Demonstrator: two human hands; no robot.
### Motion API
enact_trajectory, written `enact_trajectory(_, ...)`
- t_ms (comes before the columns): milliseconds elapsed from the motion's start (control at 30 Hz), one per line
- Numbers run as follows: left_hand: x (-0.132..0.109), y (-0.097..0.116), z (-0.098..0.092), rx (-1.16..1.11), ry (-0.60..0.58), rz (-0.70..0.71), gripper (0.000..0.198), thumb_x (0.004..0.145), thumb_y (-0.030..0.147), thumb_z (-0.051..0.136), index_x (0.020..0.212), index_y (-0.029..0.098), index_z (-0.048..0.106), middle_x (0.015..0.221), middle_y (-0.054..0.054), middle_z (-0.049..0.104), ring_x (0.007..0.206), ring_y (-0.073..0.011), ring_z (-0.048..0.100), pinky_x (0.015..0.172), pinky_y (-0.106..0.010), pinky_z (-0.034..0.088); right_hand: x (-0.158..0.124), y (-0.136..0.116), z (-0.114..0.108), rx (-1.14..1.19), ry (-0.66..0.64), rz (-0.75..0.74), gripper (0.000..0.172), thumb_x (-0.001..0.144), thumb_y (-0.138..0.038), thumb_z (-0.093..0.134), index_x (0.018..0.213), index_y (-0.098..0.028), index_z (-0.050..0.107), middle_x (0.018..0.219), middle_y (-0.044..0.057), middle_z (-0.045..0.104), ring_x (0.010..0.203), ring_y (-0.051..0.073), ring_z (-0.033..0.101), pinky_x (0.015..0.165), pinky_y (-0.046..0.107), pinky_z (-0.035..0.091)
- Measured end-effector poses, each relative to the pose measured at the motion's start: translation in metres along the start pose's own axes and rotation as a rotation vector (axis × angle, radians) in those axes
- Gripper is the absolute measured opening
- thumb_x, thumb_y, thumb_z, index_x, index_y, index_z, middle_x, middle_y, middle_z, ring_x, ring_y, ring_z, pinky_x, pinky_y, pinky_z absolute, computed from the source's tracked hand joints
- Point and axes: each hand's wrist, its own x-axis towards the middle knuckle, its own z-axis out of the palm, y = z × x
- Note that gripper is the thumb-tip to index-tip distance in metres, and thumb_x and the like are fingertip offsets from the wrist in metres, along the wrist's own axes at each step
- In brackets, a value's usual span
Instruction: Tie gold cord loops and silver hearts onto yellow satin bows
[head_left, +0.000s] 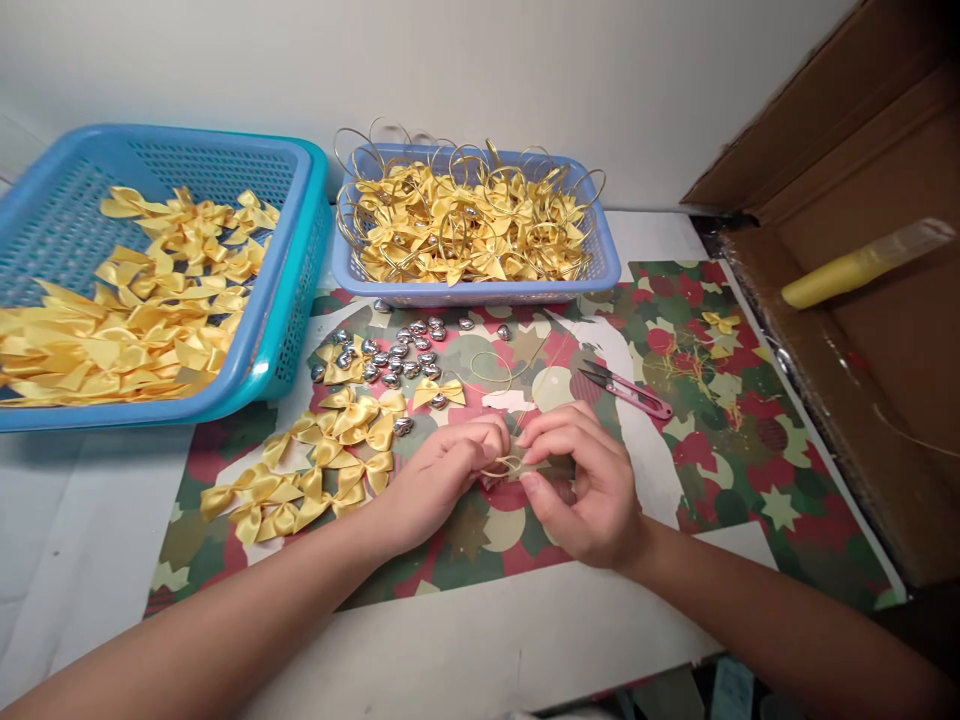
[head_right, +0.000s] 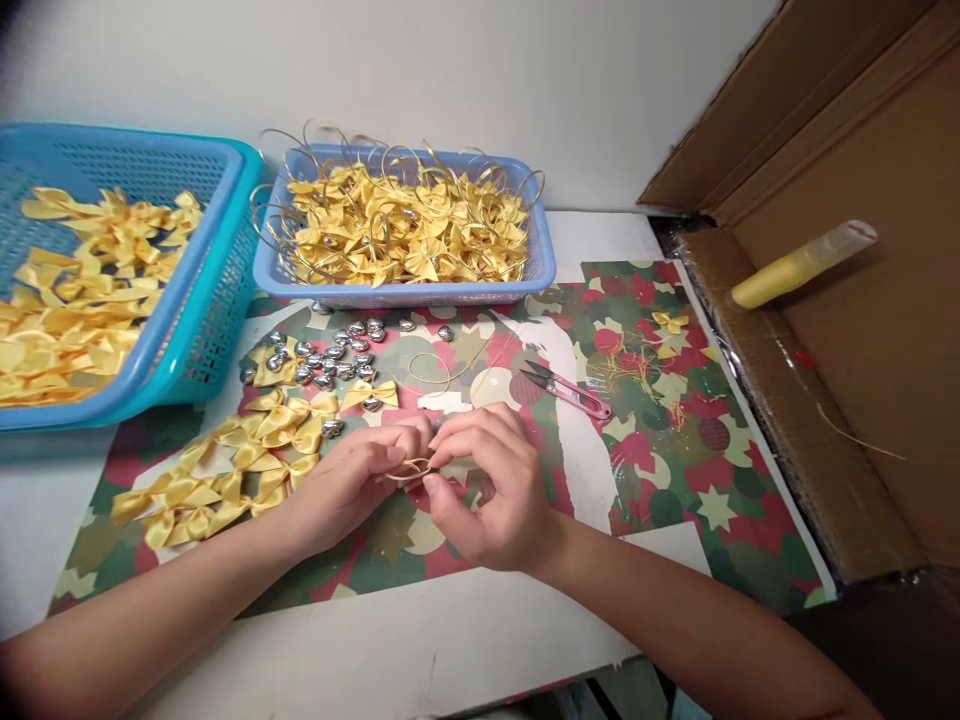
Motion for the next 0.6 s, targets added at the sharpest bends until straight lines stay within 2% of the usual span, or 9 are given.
enact_trajectory(167,-0.0019,-0.0034,0.0001,0.007,0.032,0.017,0.025,0.082,0.020,0.041,0.058,0.019,0.035,0.068,0.001,0.036,0.065,-0.0140,0.034,0.059,-0.028,0.030,-0.0002,-0.0004,-0.0004,-0.047,0.040,-0.026,0.011,0.076,-0.009,0.057,0.079,-0.018,0.062,0.079,0.004,0.065,0.074,0.017,0.060,0.071,0.035,0.045)
enact_trajectory(333,-0.0032,-0.0047,-0.0010,0.064,0.002,0.034,0.026,0.085,0.020,0.040,0.060,0.019,0.035,0.070,0.001,0.037,0.068,-0.0142,0.035,0.061,-0.028,0.031,-0.0011,0.0002,0.0007,-0.102,0.003,0.018,0.005,0.076,-0.014,0.068,0.078,-0.018,0.065,0.082,0.005,0.066,0.078,0.018,0.060,0.072,0.036,0.047)
enact_trajectory(600,-0.0036,-0.0010,0.0013,0.101,0.004,0.024,0.026,0.085,0.021,0.040,0.060,0.019,0.035,0.070,0.001,0.037,0.069,-0.0150,0.035,0.062,-0.029,0.030,-0.0012,0.0016,0.0027,-0.126,-0.017,0.050,0.012,0.074,-0.014,0.073,0.078,-0.020,0.063,0.082,0.004,0.067,0.080,0.019,0.061,0.073,0.036,0.047)
